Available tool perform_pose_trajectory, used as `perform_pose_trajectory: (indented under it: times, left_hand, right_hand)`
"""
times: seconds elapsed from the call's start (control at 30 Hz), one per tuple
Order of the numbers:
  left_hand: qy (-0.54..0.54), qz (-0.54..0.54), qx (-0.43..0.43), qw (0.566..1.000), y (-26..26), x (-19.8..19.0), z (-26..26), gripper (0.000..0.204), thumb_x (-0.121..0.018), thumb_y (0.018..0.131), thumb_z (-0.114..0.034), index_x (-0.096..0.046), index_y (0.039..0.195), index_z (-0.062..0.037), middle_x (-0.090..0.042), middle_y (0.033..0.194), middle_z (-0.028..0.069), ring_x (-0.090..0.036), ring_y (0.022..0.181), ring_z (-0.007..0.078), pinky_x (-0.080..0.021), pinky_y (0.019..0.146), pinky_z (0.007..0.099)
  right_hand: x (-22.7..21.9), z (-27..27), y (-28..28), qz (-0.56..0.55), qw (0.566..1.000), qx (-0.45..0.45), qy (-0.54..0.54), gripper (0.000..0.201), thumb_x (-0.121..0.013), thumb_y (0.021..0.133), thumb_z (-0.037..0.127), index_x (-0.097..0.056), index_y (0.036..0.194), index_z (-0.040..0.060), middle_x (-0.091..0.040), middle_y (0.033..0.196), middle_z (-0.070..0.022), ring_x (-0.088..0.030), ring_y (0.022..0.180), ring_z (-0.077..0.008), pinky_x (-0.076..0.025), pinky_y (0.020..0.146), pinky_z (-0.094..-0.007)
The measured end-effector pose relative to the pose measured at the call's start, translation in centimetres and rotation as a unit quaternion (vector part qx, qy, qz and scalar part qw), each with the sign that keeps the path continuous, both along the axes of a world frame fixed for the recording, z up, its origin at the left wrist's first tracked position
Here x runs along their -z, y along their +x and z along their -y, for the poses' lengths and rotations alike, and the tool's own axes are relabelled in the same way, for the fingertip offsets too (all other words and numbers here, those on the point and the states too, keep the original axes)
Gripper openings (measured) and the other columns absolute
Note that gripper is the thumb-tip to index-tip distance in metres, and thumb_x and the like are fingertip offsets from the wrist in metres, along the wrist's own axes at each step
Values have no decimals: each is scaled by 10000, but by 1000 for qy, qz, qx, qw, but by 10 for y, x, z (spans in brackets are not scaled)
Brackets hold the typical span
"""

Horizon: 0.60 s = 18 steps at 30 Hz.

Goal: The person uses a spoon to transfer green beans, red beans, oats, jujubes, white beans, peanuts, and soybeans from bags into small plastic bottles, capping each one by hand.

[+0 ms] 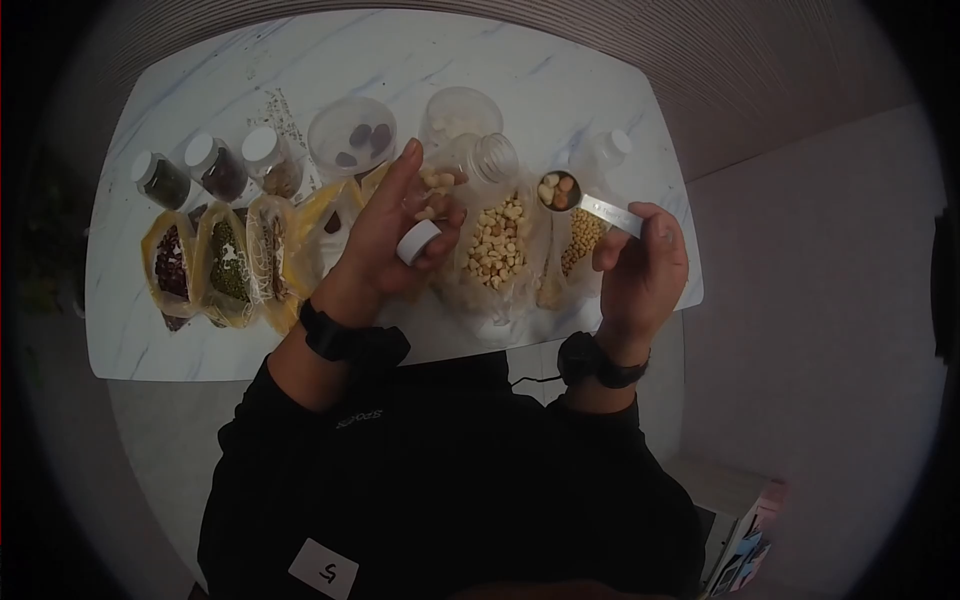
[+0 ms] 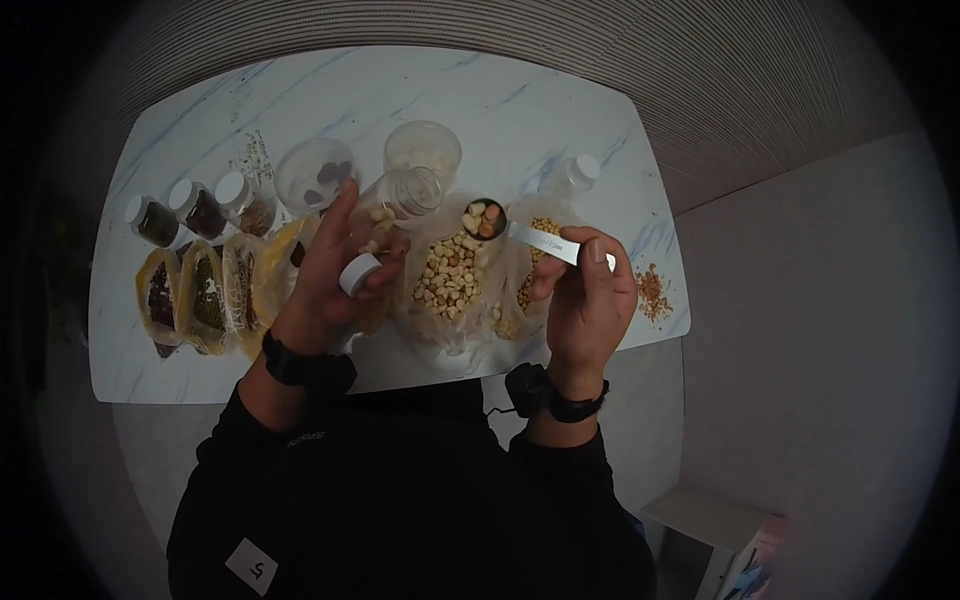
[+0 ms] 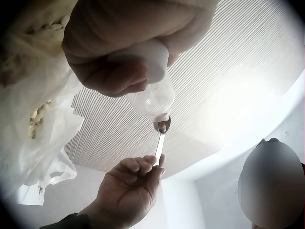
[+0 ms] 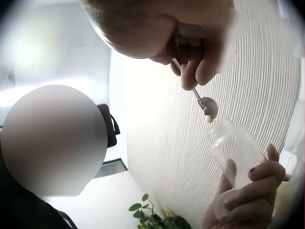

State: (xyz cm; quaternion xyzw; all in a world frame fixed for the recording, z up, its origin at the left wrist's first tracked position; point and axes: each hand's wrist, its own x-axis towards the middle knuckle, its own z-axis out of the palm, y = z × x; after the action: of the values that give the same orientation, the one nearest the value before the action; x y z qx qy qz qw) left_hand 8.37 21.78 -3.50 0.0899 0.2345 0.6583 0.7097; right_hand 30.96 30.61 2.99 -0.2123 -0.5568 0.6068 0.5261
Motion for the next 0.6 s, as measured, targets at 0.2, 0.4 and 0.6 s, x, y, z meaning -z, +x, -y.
perform_pose_trajectory:
  times: [0.2,0.4,0.6]
  left_hand:
    - [-6,-30,21,999,3,0,-1,643,-487,892,-663,-516,1136,-69,-574,729,77,-476,469,121,-323,361,208]
    - [-11,4,15,1000,0,0,0,619,-461,901,-667,-537,1087,-82,-573,748,86,-471,466,122,-324,353,204]
    - [84,130,18,988,-7,5,0,599,-410,918,-670,-574,1061,-111,-579,825,111,-463,483,127,-309,352,204]
  right_hand:
    - [-6,18,-27,102,975,28,194,273,-505,1005,173,-608,1114,-55,-655,880,-129,-626,701,-170,-505,681,-262]
    - [-10,24,-23,179,908,112,362,226,-524,986,126,-645,1073,-45,-644,882,-131,-630,729,-165,-493,639,-262]
    - [14,13,-13,403,893,93,178,177,-554,966,137,-656,1003,-3,-648,810,-83,-628,671,-150,-482,606,-265]
